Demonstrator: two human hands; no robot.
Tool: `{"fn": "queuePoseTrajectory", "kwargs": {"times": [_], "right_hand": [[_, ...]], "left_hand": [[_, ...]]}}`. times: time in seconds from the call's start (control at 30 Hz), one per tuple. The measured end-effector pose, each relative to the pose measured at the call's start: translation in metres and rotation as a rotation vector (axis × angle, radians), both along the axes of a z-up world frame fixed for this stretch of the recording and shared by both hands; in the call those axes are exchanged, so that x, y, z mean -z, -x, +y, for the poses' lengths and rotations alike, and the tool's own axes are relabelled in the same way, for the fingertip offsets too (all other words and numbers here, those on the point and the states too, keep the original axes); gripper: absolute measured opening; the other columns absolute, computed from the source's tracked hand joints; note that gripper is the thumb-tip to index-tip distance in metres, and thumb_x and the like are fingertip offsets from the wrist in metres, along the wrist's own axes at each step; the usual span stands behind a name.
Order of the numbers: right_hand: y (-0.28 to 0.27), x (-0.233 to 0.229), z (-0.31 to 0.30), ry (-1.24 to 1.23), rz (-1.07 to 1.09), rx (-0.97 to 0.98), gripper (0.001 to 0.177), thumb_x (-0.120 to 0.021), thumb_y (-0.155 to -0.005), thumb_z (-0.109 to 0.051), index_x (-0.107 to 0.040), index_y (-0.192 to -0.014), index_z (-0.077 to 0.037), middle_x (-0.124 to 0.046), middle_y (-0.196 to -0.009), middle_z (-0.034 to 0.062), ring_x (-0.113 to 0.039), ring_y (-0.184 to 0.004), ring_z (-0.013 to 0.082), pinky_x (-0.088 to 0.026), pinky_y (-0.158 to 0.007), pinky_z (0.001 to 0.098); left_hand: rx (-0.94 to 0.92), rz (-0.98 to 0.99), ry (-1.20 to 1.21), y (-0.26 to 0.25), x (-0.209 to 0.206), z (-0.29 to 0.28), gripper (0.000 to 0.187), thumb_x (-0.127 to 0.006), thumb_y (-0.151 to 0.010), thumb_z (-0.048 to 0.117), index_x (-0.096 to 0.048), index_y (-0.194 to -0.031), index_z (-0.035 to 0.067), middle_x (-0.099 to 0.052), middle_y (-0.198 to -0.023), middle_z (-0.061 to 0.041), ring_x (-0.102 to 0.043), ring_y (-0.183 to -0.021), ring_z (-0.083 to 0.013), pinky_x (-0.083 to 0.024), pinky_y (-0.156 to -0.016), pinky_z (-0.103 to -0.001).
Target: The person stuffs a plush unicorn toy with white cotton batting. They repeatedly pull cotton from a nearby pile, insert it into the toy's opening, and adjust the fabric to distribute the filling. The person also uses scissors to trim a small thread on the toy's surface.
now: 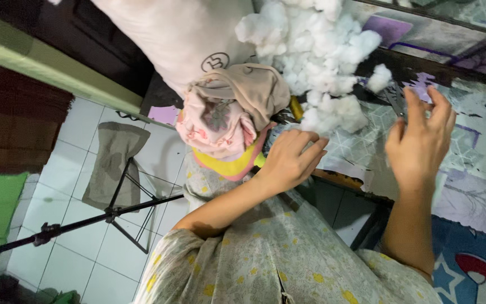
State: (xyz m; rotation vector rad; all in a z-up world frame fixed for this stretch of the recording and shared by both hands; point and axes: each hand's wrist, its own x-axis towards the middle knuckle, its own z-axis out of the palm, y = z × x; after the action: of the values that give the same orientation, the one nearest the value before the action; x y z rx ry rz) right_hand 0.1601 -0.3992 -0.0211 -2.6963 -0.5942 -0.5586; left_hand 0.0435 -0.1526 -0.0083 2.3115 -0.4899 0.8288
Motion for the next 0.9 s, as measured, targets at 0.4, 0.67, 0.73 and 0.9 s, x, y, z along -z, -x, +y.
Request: {"fn": "queuePoseTrajectory", "kwargs": {"times": [0.4, 0.67, 0.73, 0.9], "right_hand": [[0.065, -0.043, 0.159, -0.150, 0.047, -0.591, 0.057, -0.082, -0.088, -0.024, -0.061, -0.140, -0.010, -0.044, -0.154, 0.0162, -0.045, -0.136, 0.0376, -0.037, -0.114, 0.0537], [0.045, -0.032, 0.246, -0.236, 0.006, -0.574, 0.044, -0.072, -0.092, -0.012, -0.062, -0.133, 0.000, -0.061, -0.130, 0.0179, -0.053, -0.123, 0.0387, -0.039, -0.106, 0.0528], [0.038, -0.031, 0.252, -0.298, 0.064, -0.588, 0.032, -0.071, -0.096, -0.007, -0.066, -0.127, -0.002, -0.065, -0.122, 0.0152, -0.058, -0.118, 0.0359, -0.043, -0.104, 0.0490], [0.043, -0.033, 0.247, -0.604, 0.237, -0.696, 0.013, -0.075, -0.095, 0.000, -0.067, -0.105, 0.001, -0.067, -0.098, 0.0118, -0.064, -0.094, 0.0228, -0.050, -0.086, 0.0317]], "left_hand": [[-0.906, -0.231, 0.349, 0.071, 0.051, 0.087, 0.074, -0.083, -0.085, 0.016, -0.043, -0.145, 0.001, -0.039, -0.141, -0.021, -0.039, -0.133, -0.0333, -0.032, -0.113, -0.045], [-0.769, 0.194, 0.538, 0.090, 0.057, 0.150, 0.085, -0.086, -0.076, 0.033, -0.047, -0.147, 0.005, -0.055, -0.140, -0.016, -0.048, -0.132, -0.0337, -0.034, -0.116, -0.044], [-0.695, 0.144, 0.517, 0.089, 0.053, 0.159, 0.086, -0.086, -0.074, 0.031, -0.047, -0.145, 0.005, -0.054, -0.140, -0.015, -0.048, -0.132, -0.0349, -0.033, -0.115, -0.045], [-0.666, 0.122, 0.441, 0.090, 0.052, 0.169, 0.056, -0.080, -0.068, 0.013, -0.062, -0.120, 0.002, -0.056, -0.140, -0.017, -0.047, -0.130, -0.0372, -0.033, -0.113, -0.046]]}}
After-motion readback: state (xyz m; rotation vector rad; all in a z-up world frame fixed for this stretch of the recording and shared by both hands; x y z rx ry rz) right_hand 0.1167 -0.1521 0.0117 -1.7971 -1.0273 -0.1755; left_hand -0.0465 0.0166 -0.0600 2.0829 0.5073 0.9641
